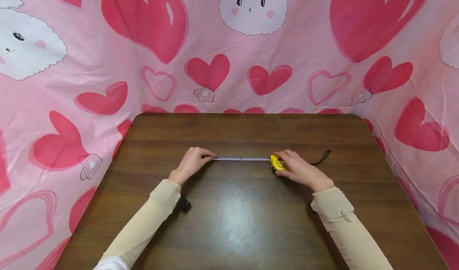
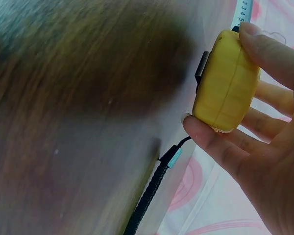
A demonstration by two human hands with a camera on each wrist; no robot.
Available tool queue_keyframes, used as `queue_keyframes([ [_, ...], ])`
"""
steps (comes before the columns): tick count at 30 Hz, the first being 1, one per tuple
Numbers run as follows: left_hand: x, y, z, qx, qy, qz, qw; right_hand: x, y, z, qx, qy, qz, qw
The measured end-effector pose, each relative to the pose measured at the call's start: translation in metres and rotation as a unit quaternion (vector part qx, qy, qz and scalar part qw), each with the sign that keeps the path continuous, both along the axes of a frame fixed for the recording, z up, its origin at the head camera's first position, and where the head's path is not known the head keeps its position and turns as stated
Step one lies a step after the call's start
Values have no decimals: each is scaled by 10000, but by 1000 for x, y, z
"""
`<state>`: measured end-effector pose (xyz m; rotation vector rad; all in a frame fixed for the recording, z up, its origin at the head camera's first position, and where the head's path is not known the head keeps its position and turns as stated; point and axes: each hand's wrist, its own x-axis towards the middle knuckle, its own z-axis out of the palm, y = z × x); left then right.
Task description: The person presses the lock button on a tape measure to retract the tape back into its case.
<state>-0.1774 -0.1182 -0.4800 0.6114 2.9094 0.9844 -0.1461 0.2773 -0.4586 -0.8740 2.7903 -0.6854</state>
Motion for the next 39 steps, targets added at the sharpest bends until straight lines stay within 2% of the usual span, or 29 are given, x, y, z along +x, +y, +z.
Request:
queue_keyframes([
  [11,1,5,0,112,77,-80,9999,-1,-6,-1,46,-18,17,10000],
  [39,1,19,0,59,132,-207,9997,-1,-23,0,-63,41,167,9998],
])
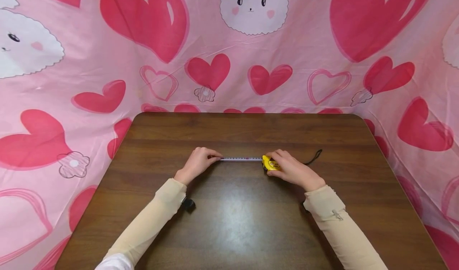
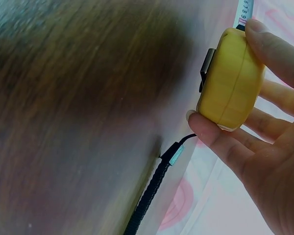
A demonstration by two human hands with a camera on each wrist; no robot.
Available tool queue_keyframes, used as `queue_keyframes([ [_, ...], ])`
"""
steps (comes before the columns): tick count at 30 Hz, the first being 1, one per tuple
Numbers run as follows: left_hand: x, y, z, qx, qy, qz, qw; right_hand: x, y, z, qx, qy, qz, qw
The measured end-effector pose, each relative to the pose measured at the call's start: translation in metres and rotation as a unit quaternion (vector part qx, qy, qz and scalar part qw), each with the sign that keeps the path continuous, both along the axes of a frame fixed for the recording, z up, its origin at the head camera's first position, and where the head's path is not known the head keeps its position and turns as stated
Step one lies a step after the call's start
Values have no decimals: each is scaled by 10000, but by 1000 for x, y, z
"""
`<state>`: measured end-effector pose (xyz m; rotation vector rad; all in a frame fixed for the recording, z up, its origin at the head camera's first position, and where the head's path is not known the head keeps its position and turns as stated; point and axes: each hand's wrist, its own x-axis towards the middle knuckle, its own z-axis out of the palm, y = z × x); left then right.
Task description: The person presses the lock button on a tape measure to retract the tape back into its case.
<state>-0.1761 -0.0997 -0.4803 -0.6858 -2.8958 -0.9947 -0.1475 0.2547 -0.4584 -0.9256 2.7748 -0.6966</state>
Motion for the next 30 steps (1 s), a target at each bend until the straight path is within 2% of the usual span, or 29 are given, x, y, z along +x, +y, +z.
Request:
queue_keyframes([
  [21,1,10,2,56,-33,-39,10000,-1,-7,-1,-55,108,59,9999],
  [30,0,15,3,20,54,-116,9999,-2,-10,-1,-13,-18,14,10000],
])
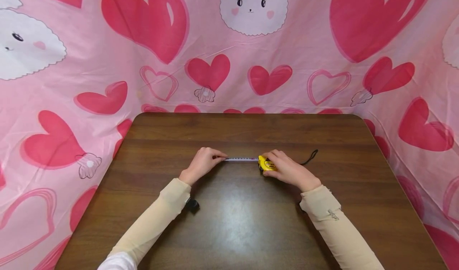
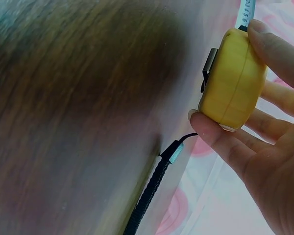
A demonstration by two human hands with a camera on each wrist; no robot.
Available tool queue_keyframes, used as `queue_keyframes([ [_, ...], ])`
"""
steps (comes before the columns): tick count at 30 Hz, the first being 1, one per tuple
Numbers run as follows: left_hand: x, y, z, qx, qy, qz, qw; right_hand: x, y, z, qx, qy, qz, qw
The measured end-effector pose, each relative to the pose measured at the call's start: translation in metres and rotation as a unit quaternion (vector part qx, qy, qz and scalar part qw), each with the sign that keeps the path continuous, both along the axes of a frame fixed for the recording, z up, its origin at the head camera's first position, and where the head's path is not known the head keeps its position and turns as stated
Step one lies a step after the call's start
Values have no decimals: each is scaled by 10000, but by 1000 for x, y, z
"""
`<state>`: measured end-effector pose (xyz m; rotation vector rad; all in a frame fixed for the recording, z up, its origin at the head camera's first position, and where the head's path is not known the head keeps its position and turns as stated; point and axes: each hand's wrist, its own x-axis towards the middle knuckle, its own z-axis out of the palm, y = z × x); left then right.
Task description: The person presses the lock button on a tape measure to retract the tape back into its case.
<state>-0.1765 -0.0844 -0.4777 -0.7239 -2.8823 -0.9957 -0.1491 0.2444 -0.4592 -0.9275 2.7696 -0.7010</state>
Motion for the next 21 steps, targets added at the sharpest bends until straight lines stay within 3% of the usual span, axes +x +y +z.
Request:
queue_keyframes([
  [21,3,15,-2,-84,55,-132,9999,1,-9,1,33,7,85,10000],
])
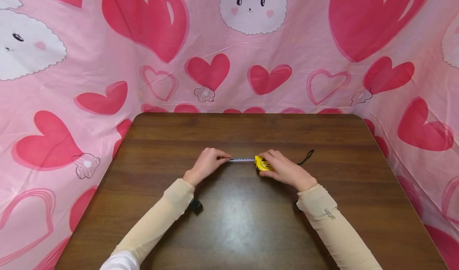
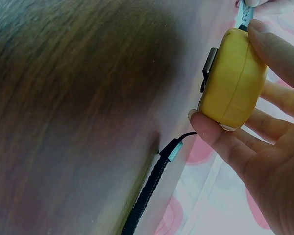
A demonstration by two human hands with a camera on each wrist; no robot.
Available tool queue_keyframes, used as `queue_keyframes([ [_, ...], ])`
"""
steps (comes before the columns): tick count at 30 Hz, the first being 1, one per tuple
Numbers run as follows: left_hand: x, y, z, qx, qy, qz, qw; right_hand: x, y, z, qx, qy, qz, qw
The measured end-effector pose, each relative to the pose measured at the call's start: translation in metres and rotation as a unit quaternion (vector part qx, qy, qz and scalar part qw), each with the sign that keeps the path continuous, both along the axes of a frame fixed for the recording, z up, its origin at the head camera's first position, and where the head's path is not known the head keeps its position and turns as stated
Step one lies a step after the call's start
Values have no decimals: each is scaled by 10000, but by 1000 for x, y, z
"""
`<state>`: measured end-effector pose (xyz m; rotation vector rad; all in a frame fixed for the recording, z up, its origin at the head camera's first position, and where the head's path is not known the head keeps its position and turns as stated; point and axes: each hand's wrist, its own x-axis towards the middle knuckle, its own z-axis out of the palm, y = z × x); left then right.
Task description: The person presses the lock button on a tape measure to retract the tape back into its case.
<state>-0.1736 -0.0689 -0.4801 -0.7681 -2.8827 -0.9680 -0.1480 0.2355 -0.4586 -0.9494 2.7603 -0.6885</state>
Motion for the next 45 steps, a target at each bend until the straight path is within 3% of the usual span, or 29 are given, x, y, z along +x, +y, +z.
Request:
queue_keyframes([
  [40,2,22,0,74,94,-309,9994,2,-26,1,-94,51,299,9995],
  [45,3,24,1,107,-25,-317,9994,3,-28,2,-95,26,320,9994],
])
